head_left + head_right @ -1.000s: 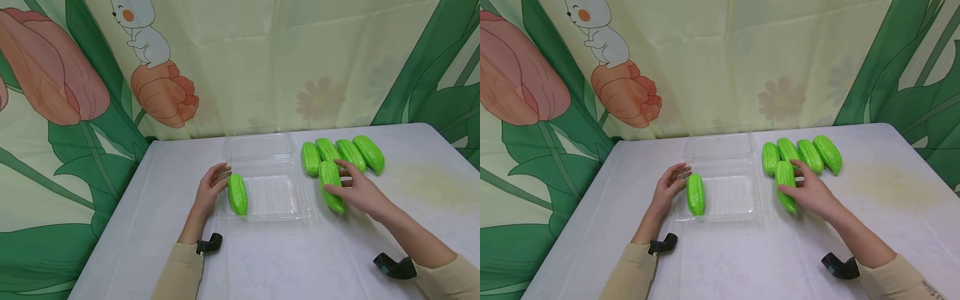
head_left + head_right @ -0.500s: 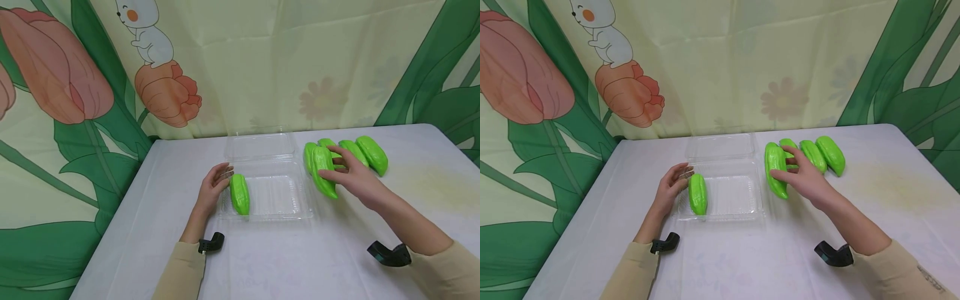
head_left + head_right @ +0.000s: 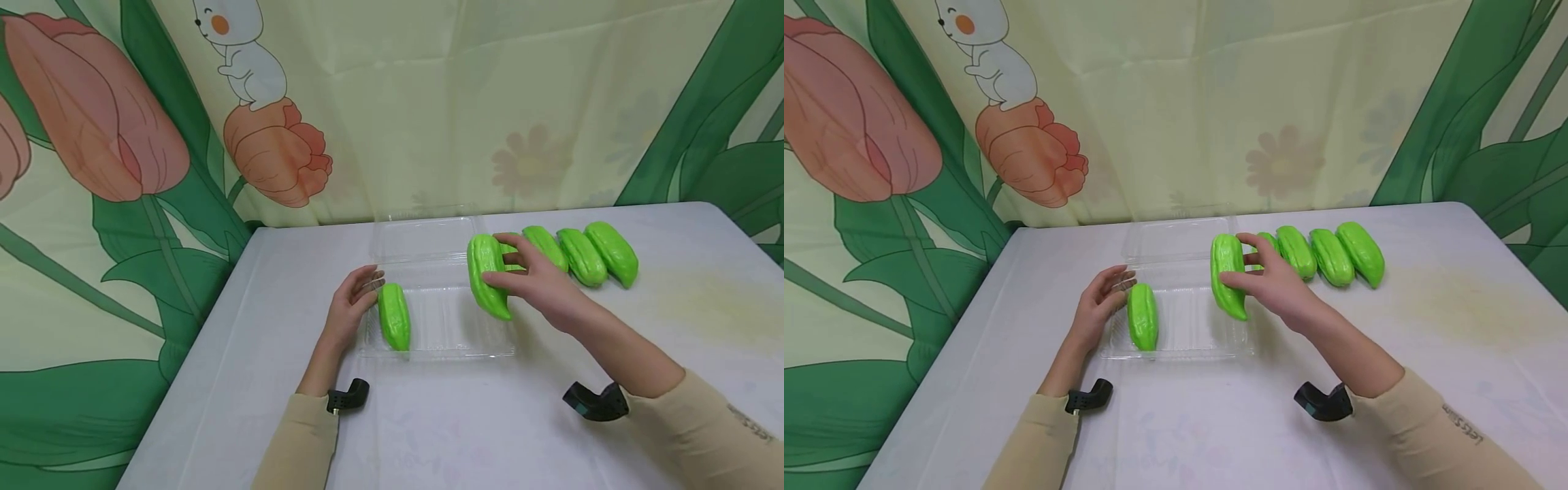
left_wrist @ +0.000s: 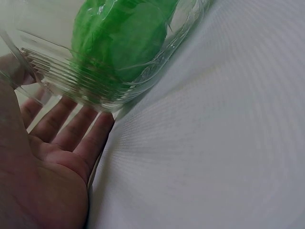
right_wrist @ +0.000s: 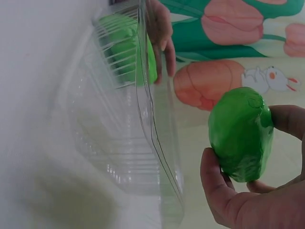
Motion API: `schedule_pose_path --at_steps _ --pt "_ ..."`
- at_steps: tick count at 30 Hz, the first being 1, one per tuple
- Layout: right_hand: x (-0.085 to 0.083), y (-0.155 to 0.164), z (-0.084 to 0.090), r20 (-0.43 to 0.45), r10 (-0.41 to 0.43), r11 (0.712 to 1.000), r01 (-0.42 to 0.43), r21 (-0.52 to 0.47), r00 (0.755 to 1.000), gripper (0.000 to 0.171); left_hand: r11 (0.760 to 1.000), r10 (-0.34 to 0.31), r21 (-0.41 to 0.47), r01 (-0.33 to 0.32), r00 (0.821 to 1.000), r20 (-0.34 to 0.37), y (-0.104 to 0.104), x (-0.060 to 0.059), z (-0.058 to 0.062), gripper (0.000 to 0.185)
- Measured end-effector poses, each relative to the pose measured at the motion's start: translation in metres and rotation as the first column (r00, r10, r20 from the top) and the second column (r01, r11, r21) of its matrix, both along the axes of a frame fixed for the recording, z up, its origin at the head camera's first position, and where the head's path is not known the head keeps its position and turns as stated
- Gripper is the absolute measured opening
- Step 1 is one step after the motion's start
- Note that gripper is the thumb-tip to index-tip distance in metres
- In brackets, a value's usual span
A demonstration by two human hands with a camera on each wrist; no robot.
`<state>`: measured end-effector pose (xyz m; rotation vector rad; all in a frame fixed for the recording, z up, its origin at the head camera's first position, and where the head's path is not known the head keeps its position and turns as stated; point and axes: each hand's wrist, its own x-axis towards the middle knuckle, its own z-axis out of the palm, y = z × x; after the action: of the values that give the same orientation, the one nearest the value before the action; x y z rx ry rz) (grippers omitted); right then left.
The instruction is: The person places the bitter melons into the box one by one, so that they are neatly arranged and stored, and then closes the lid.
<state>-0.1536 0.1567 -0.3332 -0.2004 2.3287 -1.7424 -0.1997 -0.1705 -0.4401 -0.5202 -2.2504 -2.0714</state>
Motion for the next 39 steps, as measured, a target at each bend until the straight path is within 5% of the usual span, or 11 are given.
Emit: schedule_pose_path --at_steps 16,39 --pt "-0.011 -0.038 -0.010 0.047 0.072 0.996 -0.070 -0.058 0.996 0.081 1.000 0.004 -0.003 -0.004 1.000 0.022 -0.001 -0.001 -0.002 0.048" --pt "-0.019 -0.076 -0.042 0.118 0.148 0.978 -0.164 0.131 0.982 0.080 1.000 -0.004 0.001 0.003 0.999 0.035 0.000 -0.002 -0.001 0.048"
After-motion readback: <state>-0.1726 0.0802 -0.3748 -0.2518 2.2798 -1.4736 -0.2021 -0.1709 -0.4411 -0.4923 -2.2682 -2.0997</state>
